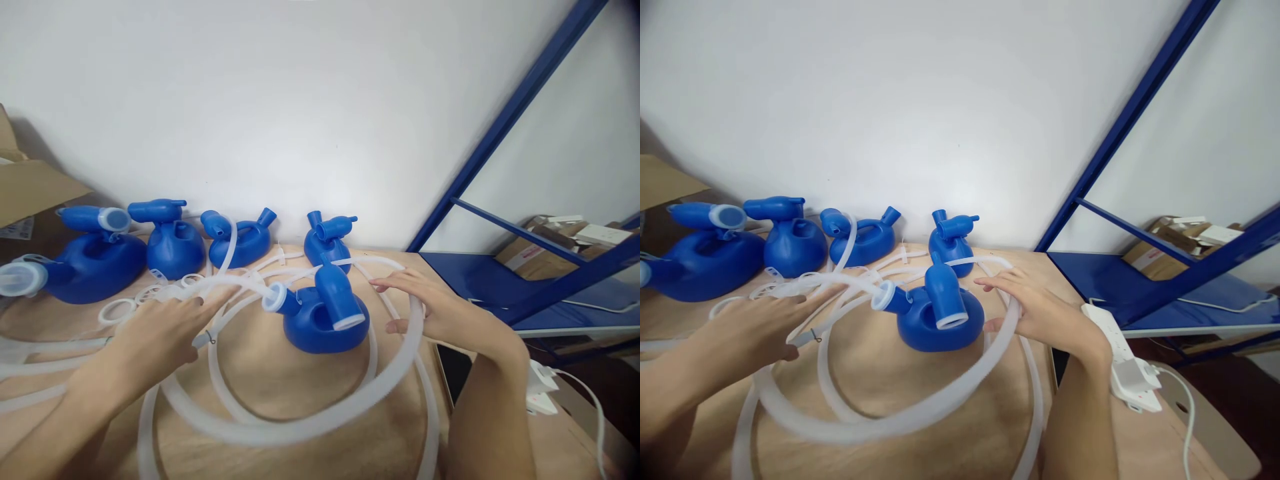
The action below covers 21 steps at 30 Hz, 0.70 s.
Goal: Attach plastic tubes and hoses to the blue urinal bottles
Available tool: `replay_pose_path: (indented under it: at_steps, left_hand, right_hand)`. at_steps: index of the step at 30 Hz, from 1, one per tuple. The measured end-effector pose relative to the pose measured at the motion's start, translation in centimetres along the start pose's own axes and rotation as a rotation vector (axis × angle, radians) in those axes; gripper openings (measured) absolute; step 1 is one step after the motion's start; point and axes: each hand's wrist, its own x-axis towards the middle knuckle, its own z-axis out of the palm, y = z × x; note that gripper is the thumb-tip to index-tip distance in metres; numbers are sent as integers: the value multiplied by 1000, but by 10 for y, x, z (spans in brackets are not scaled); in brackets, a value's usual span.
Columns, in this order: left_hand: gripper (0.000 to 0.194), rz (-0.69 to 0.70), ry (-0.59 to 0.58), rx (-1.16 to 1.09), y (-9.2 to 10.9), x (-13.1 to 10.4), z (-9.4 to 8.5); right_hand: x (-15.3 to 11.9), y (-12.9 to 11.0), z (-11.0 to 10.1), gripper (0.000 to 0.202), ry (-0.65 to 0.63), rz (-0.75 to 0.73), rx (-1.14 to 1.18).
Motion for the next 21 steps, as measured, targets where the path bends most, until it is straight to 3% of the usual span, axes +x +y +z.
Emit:
replay_pose_path:
  at_steps: [4,8,10,13,16,19,21]
  left_hand:
    - [101,-147,-41,425,28,5,-15]
    - [97,-236,-31,525,36,16,-37]
    - [96,-304,-97,471,21,25,-40]
    - [97,-367,-314,251,-15,42,-37]
    - [84,-270,-460,-68,-47,53,-33]
    - [74,-153,-458,-268,-60,55,-36]
    - [69,-83,-362,-262,-62,55,-39]
  right_hand:
    - [-7,2,-4,57,-19,64,64]
    - [-10,3,-8,57,-21,119,83]
    - [-11,5,-11,59,-5,127,99]
    - [-12,10,-15,59,56,121,119]
    - [-13,15,-17,54,121,108,117]
    - [-12,18,-17,52,149,94,97]
    - [-9,18,-16,53,158,90,83]
